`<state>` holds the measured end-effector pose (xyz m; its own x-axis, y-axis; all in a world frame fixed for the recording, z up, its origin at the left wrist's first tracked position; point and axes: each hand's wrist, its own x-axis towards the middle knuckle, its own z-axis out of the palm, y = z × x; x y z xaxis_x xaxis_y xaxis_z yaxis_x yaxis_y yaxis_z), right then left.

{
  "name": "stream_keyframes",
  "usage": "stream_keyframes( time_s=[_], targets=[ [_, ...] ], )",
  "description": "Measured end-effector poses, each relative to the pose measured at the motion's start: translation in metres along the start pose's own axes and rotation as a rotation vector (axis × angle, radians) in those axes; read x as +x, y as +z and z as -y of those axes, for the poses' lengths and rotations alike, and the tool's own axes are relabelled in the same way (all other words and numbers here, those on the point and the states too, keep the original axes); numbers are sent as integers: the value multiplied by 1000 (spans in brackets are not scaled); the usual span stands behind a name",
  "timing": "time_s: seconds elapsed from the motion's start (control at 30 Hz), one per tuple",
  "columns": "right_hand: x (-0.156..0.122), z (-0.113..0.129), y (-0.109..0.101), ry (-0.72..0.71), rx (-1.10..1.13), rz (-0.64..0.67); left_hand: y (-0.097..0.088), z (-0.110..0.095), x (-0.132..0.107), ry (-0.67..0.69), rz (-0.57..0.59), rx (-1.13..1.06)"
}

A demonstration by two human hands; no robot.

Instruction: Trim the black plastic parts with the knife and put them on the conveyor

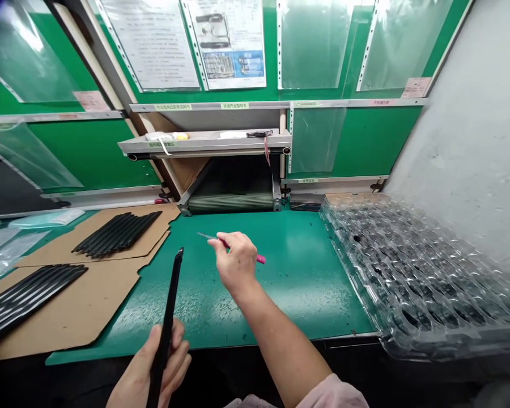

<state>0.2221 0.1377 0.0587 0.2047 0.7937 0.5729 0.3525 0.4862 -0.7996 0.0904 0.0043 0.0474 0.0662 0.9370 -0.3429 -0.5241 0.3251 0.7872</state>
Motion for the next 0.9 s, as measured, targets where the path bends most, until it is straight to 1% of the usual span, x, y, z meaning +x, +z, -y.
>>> stream_keyframes(
  time_s=[0.03, 0.1, 0.23, 0.3, 0.37, 0.4, 0.47, 0.53, 0.67, 0.8, 0.9],
  targets=[
    [-1, -1, -2, 19, -6, 6, 0, -2, 1, 2, 0, -19],
    [-15, 3, -7, 33, 9, 77, 0, -8, 2, 14, 4, -70],
    [-64, 18, -19, 33, 100, 299, 0, -20, 5, 77, 20, -104],
    [-84, 22, -24, 116, 148, 363, -1, -23, 6, 103, 31, -95],
    [-95, 25, -26, 245, 211, 401, -3, -24, 8, 117, 62, -102],
    [-98, 26, -26, 301, 241, 408, -4, -24, 10, 126, 82, -104],
    [-101, 29, -26, 352, 284, 409, -6, -23, 13, 152, 99, -89],
    [-102, 34, -24, 356, 308, 397, -8, -22, 16, 180, 73, -62],
    [-106, 43, -20, 350, 353, 393, -9, -19, 18, 215, -23, -73],
    [-114, 42, -13, 307, 329, 428, -7, -14, 18, 207, -83, -109],
    [-116, 40, -8, 298, 309, 448, -7, -11, 17, 214, -104, -65]
  ],
)
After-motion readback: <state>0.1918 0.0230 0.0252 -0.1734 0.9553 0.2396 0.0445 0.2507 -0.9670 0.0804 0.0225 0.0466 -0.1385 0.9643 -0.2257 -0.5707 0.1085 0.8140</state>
